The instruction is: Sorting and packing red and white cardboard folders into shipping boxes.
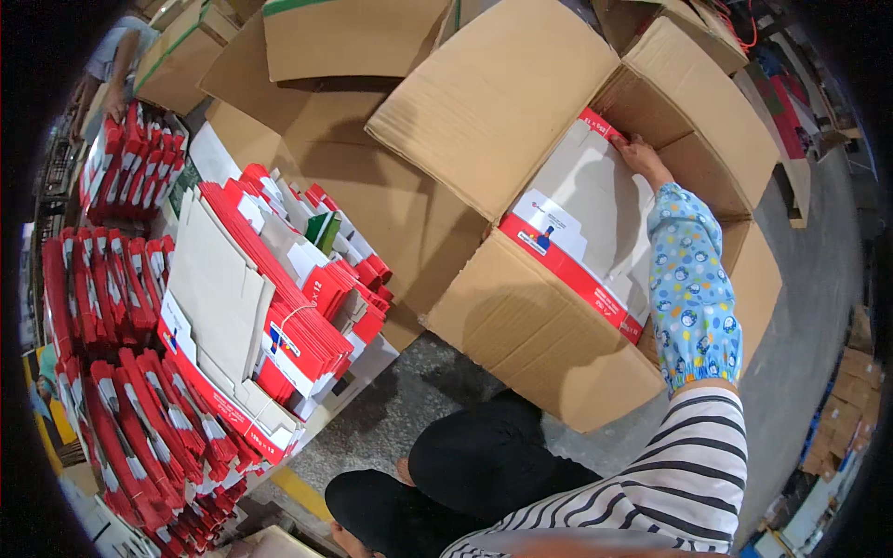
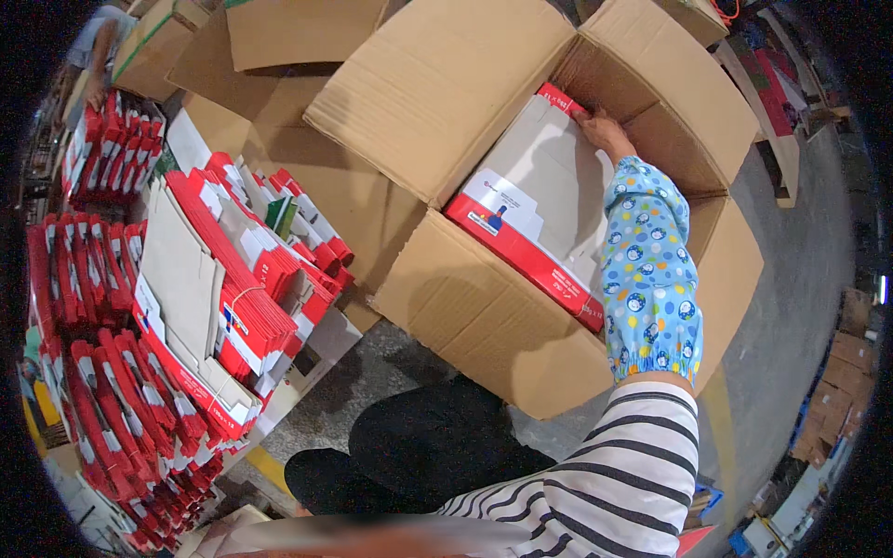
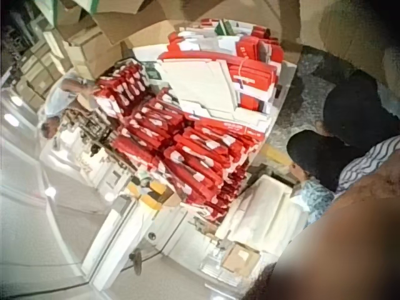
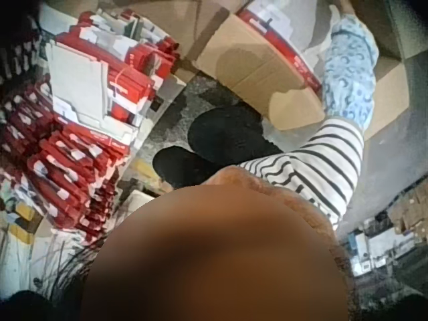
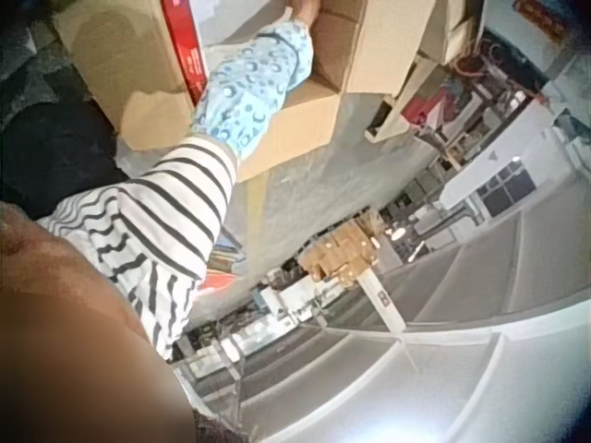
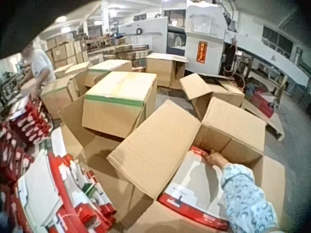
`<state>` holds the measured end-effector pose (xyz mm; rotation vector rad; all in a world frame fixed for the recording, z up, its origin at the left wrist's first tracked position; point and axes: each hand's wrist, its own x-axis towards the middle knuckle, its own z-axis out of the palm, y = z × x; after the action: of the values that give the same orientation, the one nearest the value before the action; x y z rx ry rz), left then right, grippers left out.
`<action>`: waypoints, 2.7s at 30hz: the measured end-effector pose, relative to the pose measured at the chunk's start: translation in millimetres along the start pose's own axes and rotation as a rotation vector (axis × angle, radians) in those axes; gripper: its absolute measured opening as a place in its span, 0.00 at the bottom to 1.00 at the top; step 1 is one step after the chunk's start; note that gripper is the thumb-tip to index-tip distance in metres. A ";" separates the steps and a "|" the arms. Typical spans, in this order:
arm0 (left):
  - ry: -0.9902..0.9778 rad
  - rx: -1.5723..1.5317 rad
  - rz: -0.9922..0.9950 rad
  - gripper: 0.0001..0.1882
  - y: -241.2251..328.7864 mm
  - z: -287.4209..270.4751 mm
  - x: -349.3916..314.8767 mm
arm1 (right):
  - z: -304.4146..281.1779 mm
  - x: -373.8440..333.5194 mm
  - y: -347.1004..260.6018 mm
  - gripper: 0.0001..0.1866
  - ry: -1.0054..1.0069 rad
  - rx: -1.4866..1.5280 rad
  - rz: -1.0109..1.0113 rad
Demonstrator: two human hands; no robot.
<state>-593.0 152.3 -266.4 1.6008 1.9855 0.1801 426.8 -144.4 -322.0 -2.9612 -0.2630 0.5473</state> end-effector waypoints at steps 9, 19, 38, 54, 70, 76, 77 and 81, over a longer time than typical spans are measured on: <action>0.098 -0.079 0.107 0.14 46.2 50.8 15.7 | -6.1 3.0 18.0 0.46 -0.268 0.172 -0.064; 0.091 -0.041 0.185 0.14 63.8 70.7 35.6 | -40.5 -33.8 -9.0 0.33 -0.365 0.380 -0.012; -0.050 0.137 0.276 0.13 53.1 66.5 29.5 | -4.0 -115.3 -13.9 0.15 0.065 -0.149 -0.210; 0.037 -0.493 0.156 0.10 66.0 -45.8 -18.4 | -57.3 -218.3 -87.6 0.15 0.241 0.242 -0.741; -0.124 -0.377 0.304 0.39 308.8 54.7 64.3 | 22.2 -368.1 -387.6 0.29 0.018 0.510 -0.788; -0.206 -0.466 0.134 0.48 302.6 42.3 42.8 | 17.0 -394.4 -418.7 0.41 -0.131 0.233 -0.758; -0.230 -0.457 0.160 0.50 304.1 40.8 40.1 | 14.9 -392.8 -419.2 0.38 -0.180 0.202 -0.750; -0.187 -0.493 0.152 0.48 327.0 37.8 33.0 | 3.6 -368.0 -415.7 0.32 -0.448 0.536 -0.605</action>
<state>-298.7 262.7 -163.2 1.3843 1.5267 0.5158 25.4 192.0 -137.7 -2.0705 -0.8572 0.9848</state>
